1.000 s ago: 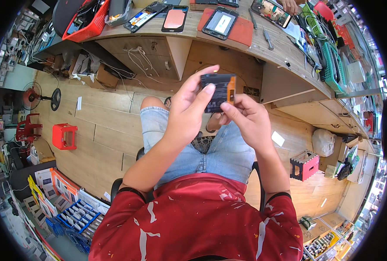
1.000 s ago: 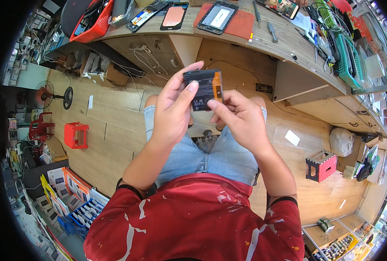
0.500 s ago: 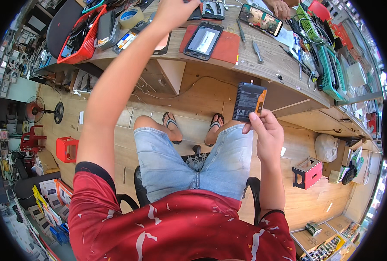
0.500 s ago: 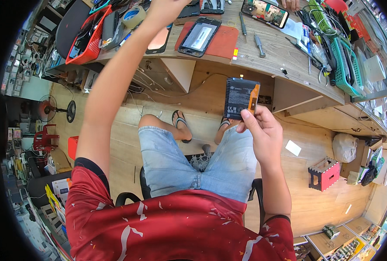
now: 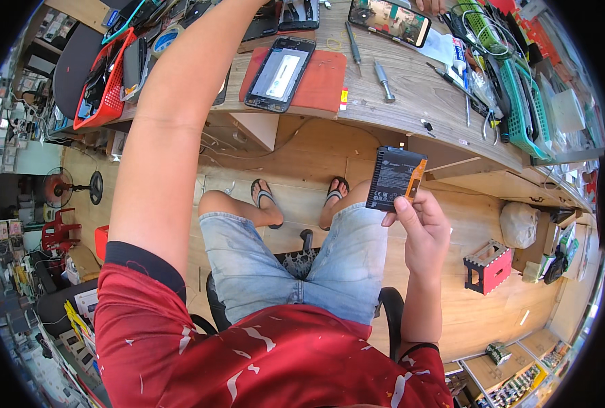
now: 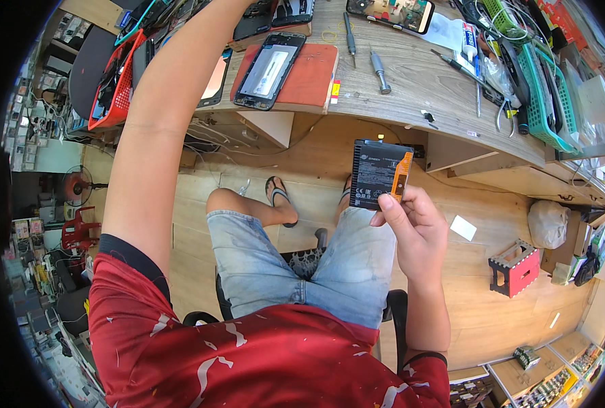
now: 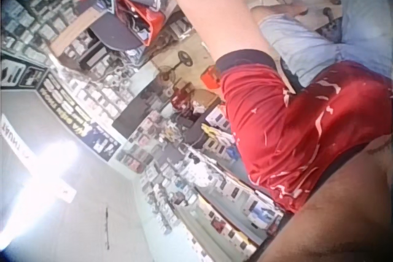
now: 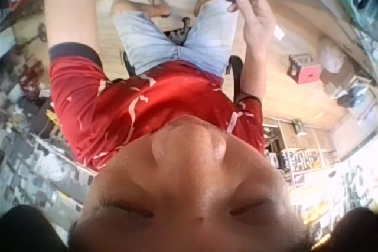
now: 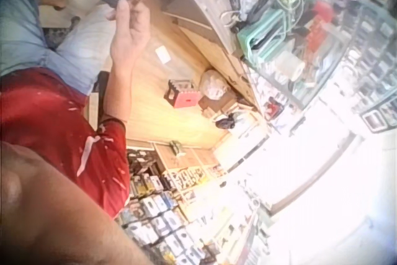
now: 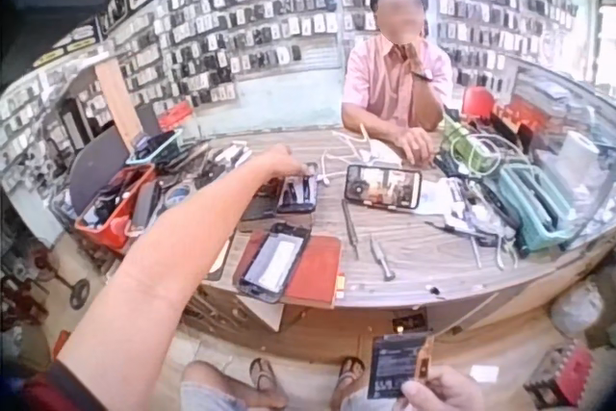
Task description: The person retrieves a phone battery from a drawer, exchanges it with a delivery rider, then unpacks the battery and installs it into a disassembled smartphone. The person aligns and presses the battery into place inside the phone chassis.
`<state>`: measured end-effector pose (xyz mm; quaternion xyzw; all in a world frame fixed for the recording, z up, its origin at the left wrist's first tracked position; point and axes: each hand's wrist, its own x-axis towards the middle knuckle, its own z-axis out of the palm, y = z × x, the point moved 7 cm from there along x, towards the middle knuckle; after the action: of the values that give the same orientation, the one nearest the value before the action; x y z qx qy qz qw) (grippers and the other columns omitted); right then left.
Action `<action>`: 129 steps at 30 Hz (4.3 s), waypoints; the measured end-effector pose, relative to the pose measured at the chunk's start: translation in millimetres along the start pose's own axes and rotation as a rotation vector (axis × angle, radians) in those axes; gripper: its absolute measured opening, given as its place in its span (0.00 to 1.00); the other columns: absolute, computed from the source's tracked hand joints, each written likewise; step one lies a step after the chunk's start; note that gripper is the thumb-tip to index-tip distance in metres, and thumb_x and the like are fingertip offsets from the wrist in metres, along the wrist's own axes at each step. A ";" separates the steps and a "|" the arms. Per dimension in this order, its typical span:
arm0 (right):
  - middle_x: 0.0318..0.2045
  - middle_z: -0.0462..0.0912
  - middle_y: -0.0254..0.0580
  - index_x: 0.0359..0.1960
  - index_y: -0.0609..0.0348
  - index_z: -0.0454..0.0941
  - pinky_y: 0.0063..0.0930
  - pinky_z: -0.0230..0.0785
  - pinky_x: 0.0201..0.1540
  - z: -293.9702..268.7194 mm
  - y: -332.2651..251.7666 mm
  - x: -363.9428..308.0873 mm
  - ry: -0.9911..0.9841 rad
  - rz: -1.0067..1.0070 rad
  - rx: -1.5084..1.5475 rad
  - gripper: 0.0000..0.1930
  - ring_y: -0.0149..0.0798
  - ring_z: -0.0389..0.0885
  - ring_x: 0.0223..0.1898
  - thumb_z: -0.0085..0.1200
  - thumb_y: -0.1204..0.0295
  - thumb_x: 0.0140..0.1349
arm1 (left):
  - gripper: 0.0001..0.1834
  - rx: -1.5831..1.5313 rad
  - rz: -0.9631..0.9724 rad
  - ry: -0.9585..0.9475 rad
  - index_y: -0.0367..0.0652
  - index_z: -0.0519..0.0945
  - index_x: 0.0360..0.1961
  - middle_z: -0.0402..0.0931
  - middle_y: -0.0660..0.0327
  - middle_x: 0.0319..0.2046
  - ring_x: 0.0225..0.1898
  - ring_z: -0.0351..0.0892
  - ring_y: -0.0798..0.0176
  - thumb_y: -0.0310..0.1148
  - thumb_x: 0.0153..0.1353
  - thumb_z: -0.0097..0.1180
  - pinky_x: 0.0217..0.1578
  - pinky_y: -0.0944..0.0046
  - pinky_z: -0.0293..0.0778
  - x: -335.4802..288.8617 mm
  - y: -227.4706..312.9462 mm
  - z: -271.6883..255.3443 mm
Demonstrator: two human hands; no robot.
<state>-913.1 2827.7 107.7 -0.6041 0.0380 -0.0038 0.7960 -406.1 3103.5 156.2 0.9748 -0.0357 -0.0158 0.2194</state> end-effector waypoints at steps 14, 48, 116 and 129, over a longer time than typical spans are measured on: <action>0.40 0.88 0.41 0.50 0.69 0.81 0.26 0.78 0.44 -6.6 1.2 1.3 0.016 0.009 -0.039 0.07 0.30 0.85 0.37 0.60 0.76 0.78 | 0.30 -0.788 0.094 0.025 0.32 0.81 0.62 0.88 0.50 0.46 0.41 0.89 0.55 0.22 0.58 0.77 0.41 0.55 0.84 -37.8 31.1 -4.6; 0.43 0.91 0.42 0.59 0.66 0.76 0.21 0.74 0.36 91.6 59.3 -132.4 -0.102 0.314 -0.200 0.15 0.27 0.86 0.34 0.63 0.78 0.75 | 0.43 -2.164 -0.357 -0.388 0.36 0.60 0.81 0.74 0.38 0.70 0.69 0.78 0.41 0.23 0.59 0.44 0.69 0.44 0.76 -643.4 -44.2 108.7; 0.55 0.76 0.39 0.41 0.63 0.88 0.20 0.65 0.36 127.8 49.6 -133.8 -0.404 0.022 -0.518 0.06 0.25 0.73 0.39 0.71 0.80 0.64 | 0.64 -1.804 -0.093 -0.319 0.49 0.44 0.87 0.69 0.42 0.75 0.74 0.75 0.47 0.19 0.57 0.74 0.72 0.48 0.73 -640.5 -37.5 91.4; 0.55 0.77 0.39 0.40 0.64 0.91 0.17 0.65 0.33 123.1 44.4 -143.5 -0.255 -0.014 -0.509 0.09 0.23 0.77 0.43 0.76 0.82 0.59 | 0.55 -1.863 -0.092 -0.356 0.46 0.42 0.87 0.67 0.38 0.76 0.72 0.76 0.39 0.24 0.69 0.65 0.71 0.43 0.73 -641.7 -32.4 89.8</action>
<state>-1050.0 2965.5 105.9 -0.7803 -0.0670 0.0764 0.6171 -1048.1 3143.5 70.8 0.3916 -0.0033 -0.1948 0.8993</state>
